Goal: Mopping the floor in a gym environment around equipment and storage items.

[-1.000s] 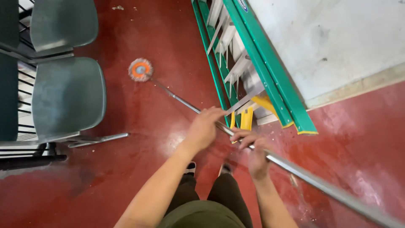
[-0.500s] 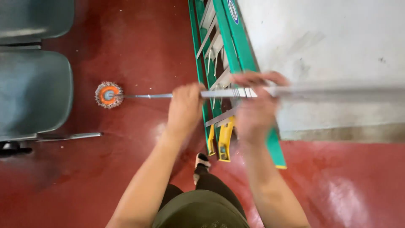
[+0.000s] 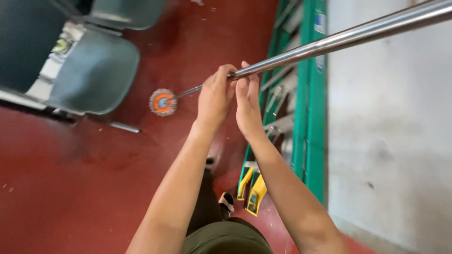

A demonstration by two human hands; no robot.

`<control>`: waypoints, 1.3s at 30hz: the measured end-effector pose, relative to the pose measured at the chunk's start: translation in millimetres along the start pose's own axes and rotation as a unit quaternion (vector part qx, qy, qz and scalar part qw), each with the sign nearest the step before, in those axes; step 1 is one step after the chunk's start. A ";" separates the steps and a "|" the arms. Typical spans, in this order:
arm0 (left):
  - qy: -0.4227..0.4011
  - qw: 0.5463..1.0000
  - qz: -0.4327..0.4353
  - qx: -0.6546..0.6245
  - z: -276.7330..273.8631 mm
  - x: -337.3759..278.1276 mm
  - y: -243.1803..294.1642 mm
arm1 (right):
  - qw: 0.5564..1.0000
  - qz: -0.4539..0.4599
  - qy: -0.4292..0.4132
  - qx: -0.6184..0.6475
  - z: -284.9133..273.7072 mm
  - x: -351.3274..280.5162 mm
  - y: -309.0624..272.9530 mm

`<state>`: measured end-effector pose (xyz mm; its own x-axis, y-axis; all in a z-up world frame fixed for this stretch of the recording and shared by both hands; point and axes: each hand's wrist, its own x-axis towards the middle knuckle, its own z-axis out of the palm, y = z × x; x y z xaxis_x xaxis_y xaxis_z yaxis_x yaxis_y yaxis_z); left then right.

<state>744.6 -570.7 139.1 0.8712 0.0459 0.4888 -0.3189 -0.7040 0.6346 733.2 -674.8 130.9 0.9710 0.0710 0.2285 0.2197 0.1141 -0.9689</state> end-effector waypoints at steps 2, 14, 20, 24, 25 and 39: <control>-0.008 1.000 -0.024 0.015 2.0 11.1 -23.3 | 1.000 -0.025 -0.013 0.005 18.7 24.3 0.9; -0.039 0.993 -0.050 0.104 39.1 142.0 -151.9 | 0.996 -0.091 -0.006 0.010 78.8 212.5 11.3; 0.036 0.968 -0.063 0.239 63.6 193.9 -173.7 | 0.988 -0.118 -0.083 0.055 81.9 298.6 37.9; 0.070 0.952 -0.075 0.290 82.4 229.3 -190.5 | 0.979 -0.133 -0.144 0.064 76.9 354.6 50.6; 0.080 0.954 -0.073 0.280 85.3 240.2 -190.8 | 0.975 -0.137 -0.157 0.073 74.5 369.9 51.4; 0.085 0.974 -0.093 0.188 99.6 220.9 -130.3 | 0.920 -0.009 -0.215 0.328 16.9 388.2 5.4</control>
<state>1015.8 -539.4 104.8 0.8161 0.2914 0.4992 0.0257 -0.8811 0.4723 1109.7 -629.9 216.0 0.8094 0.4321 0.3976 -0.0058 0.6829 -0.7305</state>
